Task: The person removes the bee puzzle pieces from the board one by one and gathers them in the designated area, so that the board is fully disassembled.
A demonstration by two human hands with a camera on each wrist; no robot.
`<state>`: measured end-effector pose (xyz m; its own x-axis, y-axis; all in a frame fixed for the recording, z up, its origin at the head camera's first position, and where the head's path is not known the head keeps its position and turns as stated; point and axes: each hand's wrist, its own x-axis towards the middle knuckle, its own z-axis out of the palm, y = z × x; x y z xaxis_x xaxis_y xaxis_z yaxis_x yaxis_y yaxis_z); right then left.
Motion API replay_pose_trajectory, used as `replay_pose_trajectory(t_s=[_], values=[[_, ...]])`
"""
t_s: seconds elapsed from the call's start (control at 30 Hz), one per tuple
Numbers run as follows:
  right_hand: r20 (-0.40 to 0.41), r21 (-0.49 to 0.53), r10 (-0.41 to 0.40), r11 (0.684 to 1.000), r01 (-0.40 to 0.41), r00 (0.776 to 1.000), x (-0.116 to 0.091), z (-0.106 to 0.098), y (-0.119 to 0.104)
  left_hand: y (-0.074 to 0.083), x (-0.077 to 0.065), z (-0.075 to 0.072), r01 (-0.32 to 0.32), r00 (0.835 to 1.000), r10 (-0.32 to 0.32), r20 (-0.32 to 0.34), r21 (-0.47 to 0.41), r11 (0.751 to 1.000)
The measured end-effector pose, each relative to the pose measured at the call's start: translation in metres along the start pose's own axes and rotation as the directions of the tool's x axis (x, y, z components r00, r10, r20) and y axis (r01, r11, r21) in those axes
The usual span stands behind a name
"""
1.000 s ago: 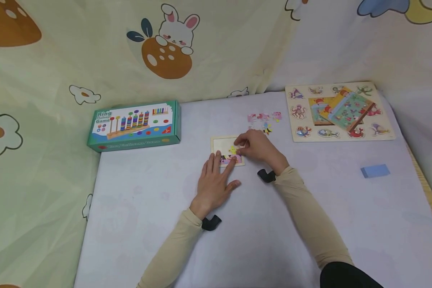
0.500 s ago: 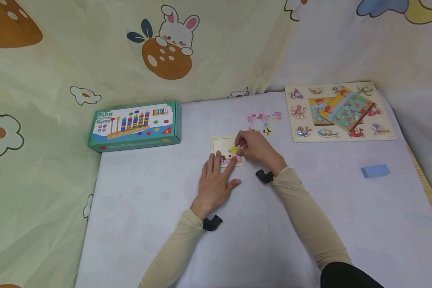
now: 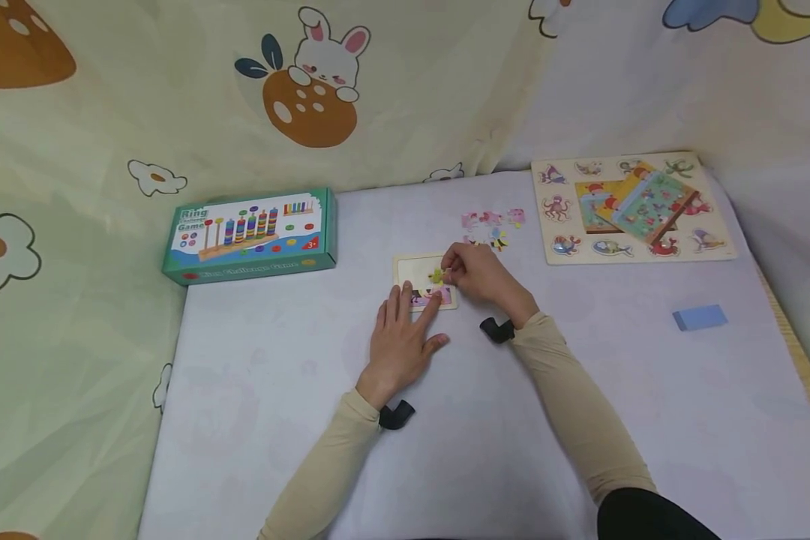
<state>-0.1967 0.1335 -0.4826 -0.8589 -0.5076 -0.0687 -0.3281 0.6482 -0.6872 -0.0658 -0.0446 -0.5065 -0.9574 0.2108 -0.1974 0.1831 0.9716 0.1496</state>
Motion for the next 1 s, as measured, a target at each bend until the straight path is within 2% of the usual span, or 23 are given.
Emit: replay_pose_trajectory(t_s=[0.2,0.43,0.57,0.73,0.87,1.0], values=[[-0.112,0.073,0.020,0.997,-0.012,0.994,-0.002,-0.012,0.008,0.000,0.001,-0.002,0.000,1.000,0.000,0.007,0.001,1.000],[-0.243,0.152,0.085,0.987,-0.049,0.966,-0.009,-0.028,0.021,0.000,0.001,-0.002,-0.001,1.000,0.001,-0.006,-0.003,1.000],[-0.256,0.204,0.144,0.975,-0.093,0.956,-0.014,-0.036,0.027,0.000,0.001,-0.001,0.003,1.000,-0.003,-0.003,-0.002,1.000],[-0.261,0.226,0.182,0.966,-0.123,0.948,-0.022,-0.049,0.035,0.001,0.000,0.000,0.003,1.000,-0.003,-0.004,-0.001,1.000],[-0.273,0.210,0.164,0.972,-0.108,0.948,-0.027,-0.061,0.044,0.001,-0.002,0.001,0.002,1.000,-0.002,-0.013,0.000,1.000],[-0.309,0.138,0.129,0.986,-0.090,0.942,-0.032,-0.072,0.053,0.001,-0.002,0.002,-0.001,1.000,0.001,-0.024,0.009,1.000]])
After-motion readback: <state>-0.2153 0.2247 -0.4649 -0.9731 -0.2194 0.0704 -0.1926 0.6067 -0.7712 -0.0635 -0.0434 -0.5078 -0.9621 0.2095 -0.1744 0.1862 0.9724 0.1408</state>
